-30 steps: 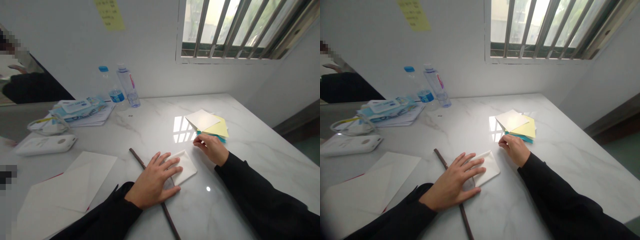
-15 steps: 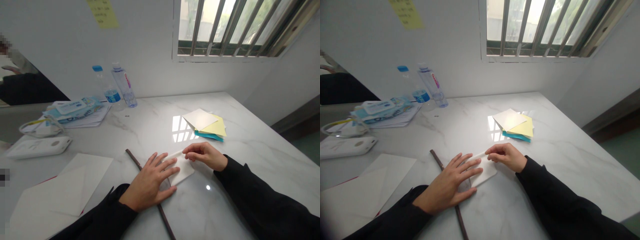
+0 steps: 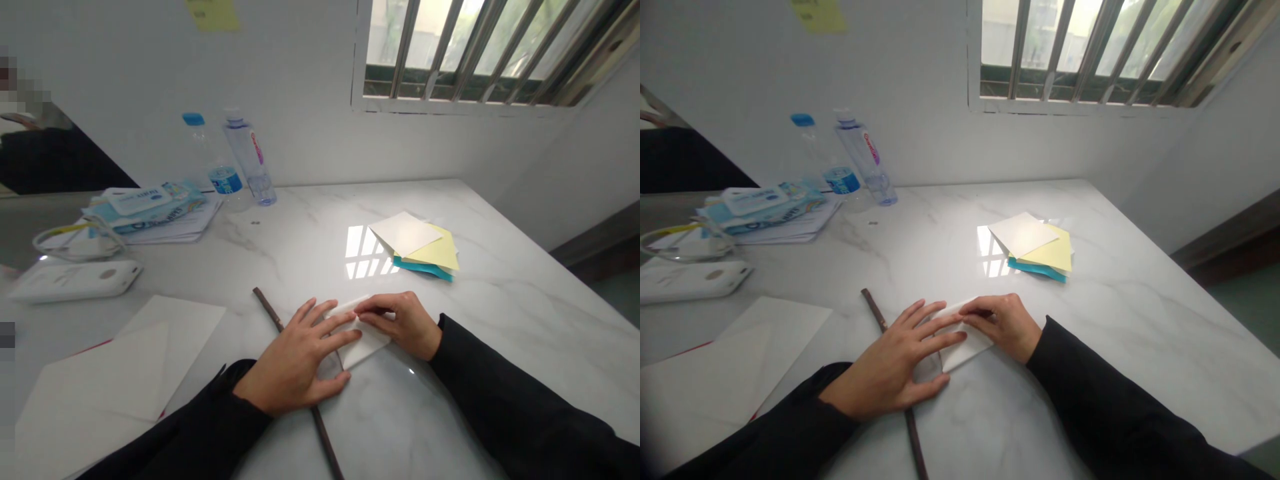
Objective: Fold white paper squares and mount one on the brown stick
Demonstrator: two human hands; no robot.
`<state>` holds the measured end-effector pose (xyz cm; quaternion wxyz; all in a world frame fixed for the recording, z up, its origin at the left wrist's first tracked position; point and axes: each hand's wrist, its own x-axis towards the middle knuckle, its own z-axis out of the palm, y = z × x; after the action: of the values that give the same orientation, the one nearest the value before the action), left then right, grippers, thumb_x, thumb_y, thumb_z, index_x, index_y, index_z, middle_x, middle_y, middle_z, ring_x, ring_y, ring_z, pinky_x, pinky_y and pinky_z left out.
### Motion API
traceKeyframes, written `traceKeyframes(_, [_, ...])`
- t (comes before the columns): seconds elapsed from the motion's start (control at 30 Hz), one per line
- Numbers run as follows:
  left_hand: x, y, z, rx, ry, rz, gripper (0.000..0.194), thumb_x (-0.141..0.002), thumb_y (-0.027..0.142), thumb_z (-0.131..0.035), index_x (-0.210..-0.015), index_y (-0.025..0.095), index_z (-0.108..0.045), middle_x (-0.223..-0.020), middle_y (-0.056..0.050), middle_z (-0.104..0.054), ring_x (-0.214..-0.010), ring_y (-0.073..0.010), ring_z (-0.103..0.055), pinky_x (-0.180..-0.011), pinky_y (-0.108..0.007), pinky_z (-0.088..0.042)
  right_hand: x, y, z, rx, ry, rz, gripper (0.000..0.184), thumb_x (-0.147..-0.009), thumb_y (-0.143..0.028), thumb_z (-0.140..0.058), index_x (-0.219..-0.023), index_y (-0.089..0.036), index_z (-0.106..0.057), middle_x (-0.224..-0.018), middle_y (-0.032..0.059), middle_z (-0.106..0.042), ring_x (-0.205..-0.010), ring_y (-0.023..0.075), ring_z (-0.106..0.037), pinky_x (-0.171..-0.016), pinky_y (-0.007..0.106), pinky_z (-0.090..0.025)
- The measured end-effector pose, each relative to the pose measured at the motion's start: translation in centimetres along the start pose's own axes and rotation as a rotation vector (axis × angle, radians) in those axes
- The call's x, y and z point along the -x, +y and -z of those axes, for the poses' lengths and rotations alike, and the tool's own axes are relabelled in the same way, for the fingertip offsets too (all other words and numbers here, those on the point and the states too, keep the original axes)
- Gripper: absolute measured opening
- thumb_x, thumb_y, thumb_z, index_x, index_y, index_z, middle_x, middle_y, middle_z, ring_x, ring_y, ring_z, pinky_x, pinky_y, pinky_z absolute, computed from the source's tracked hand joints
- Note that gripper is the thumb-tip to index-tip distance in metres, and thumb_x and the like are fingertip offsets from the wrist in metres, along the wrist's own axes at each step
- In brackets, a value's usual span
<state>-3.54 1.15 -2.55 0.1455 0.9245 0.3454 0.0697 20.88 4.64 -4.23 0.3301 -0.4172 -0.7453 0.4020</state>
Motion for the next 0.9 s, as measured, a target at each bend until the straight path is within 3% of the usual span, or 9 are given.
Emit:
traceKeyframes(0.3, [-0.1,-0.1,0.0,-0.003,0.019,-0.014,0.055,-0.088,0.040,-0.067,-0.141,0.035,-0.056,-0.158,0.001,-0.048,-0.147,-0.0350,-0.036,-0.122,-0.060,-0.022,-0.1,0.5,0.8,0.074,-0.034,0.001,0.007,-0.088,-0.022,-0.073,-0.093,-0.020,-0.078,-0.077,-0.0005,-0.074,-0.065,0.0111,-0.061,-0.063,0.022,-0.048])
traceKeyframes(0.6, [-0.1,-0.1,-0.2,0.008,0.014,-0.008,0.054,-0.089,0.041,-0.065,-0.141,0.035,-0.055,-0.157,0.002,-0.048,-0.148,-0.0345,-0.035,-0.122,-0.060,-0.021,-0.5,0.7,1.8,0.001,-0.089,-0.107,0.008,-0.088,-0.023,-0.072,-0.091,-0.019,-0.078,-0.082,0.0016,-0.076,-0.072,0.0140,-0.066,-0.072,0.026,-0.051])
traceKeyframes(0.73, [-0.1,-0.1,-0.2,0.004,0.014,-0.009,0.055,-0.089,0.042,-0.065,-0.142,0.035,-0.055,-0.157,0.002,-0.048,-0.148,-0.0350,-0.035,-0.122,-0.061,-0.022,-0.9,0.2,2.2,-0.026,-0.203,-0.170,0.007,-0.087,-0.020,-0.070,-0.089,-0.018,-0.077,-0.075,0.0004,-0.075,-0.068,0.0130,-0.065,-0.066,0.024,-0.048])
traceKeyframes(0.9, [-0.2,0.1,-0.1,0.011,0.013,-0.001,0.054,-0.089,0.042,-0.065,-0.141,0.035,-0.055,-0.156,0.002,-0.049,-0.148,-0.0349,-0.036,-0.121,-0.062,-0.023,-1.9,-0.9,2.5,0.025,-0.376,-0.191,0.010,-0.087,-0.017,-0.068,-0.089,-0.018,-0.078,-0.082,0.0017,-0.078,-0.077,0.0144,-0.070,-0.071,0.024,-0.049])
